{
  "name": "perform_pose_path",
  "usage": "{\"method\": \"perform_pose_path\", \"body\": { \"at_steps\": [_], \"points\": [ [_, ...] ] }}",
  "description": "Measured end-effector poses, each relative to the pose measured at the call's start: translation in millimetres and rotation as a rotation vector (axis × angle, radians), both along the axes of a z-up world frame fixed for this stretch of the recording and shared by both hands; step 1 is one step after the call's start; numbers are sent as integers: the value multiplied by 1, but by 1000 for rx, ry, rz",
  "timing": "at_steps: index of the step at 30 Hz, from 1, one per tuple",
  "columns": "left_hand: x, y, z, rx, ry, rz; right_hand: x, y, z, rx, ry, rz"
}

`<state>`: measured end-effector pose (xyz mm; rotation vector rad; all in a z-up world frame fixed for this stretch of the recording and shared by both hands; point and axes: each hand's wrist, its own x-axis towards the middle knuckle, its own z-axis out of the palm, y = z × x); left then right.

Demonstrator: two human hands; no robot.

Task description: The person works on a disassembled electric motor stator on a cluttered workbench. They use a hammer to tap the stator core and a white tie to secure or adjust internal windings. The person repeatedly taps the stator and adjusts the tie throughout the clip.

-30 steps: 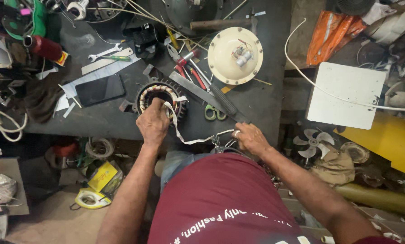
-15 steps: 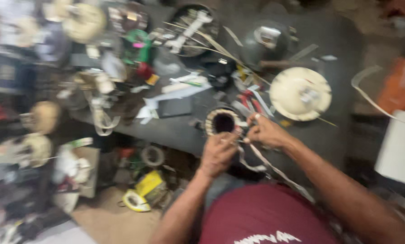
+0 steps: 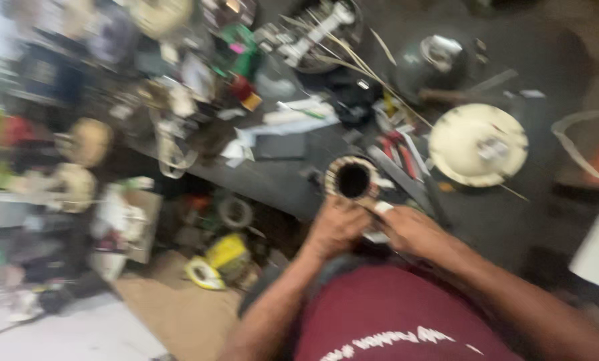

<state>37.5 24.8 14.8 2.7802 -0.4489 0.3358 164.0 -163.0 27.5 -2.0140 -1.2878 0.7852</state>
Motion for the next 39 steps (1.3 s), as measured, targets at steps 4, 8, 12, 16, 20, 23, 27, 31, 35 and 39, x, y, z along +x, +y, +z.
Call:
{"method": "perform_pose_path", "body": {
  "at_steps": [4,8,12,16,20,23,27,31,35,39],
  "points": [
    [-4,1,8,4,-59,66,-3,-1,33,163,0,-203],
    [-8,-8,20,-102,-41,167,11,-4,40,-21,299,-505],
    [-1,-15,24,-156,-68,253,17,4,33,13,213,-464],
    [0,-15,22,-205,-19,306,21,18,38,111,-141,-218],
    [-6,-15,8,-254,53,314,25,23,35,-80,-27,-35],
    [-5,-15,0,-316,91,340,29,36,30,2,133,-111],
    [-1,-10,-1,-454,95,397,35,43,37,106,123,-83],
    [-1,2,7,-548,95,454,46,42,41,136,23,-122],
    [-1,14,12,-592,137,429,41,53,26,40,99,-131],
    [3,18,10,-717,163,440,45,61,24,77,26,121]
  ]
}}
